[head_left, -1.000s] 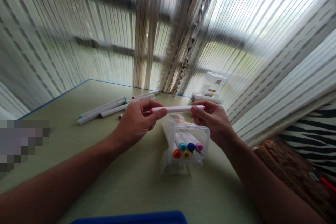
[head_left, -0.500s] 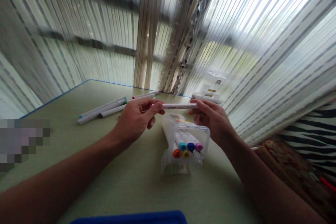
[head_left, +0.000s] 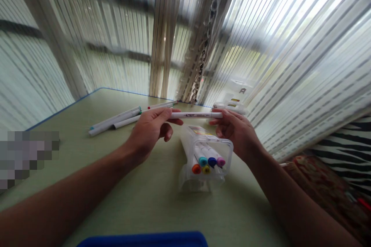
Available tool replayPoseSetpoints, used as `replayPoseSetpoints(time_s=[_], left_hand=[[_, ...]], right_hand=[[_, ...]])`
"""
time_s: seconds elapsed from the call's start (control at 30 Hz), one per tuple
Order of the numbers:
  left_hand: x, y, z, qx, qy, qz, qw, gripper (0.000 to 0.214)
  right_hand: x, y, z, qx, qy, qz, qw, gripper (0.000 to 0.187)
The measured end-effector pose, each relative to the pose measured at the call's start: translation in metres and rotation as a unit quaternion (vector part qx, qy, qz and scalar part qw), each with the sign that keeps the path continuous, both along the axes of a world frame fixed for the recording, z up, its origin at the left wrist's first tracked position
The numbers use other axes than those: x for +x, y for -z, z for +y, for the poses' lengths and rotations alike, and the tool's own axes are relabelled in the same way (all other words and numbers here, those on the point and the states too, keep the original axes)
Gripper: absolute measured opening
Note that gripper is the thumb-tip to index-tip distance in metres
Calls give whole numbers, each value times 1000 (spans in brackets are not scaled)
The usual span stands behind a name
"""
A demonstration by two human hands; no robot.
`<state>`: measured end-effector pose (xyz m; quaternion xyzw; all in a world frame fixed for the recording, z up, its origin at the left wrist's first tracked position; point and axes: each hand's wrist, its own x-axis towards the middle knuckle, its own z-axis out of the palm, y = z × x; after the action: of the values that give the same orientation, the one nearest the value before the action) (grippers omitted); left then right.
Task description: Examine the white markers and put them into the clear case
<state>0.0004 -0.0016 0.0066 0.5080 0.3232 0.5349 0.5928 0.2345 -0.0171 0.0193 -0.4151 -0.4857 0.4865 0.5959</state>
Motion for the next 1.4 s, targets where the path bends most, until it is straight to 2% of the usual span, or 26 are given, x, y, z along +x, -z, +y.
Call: replayPoseSetpoints(time_s=[0.27, 0.5, 0.67, 0.9, 1.4], left_hand=[[2, 1, 0, -5, 13, 7, 1000, 28], [2, 7, 2, 57, 4, 64, 996, 19], [1, 7, 1, 80, 10, 67, 994, 29], [1, 7, -3, 80, 12, 94, 992, 34], [3, 4, -2, 86, 5, 90, 992, 27]], right_hand=[[-4, 0, -2, 0, 28, -32, 999, 28], [-3, 2, -3, 17, 37, -60, 997, 23], [-7, 0, -6, 20, 32, -67, 997, 27], [-10, 0, -8, 16, 29, -52, 998, 29], [-7, 3, -5, 19, 10, -61, 998, 26]])
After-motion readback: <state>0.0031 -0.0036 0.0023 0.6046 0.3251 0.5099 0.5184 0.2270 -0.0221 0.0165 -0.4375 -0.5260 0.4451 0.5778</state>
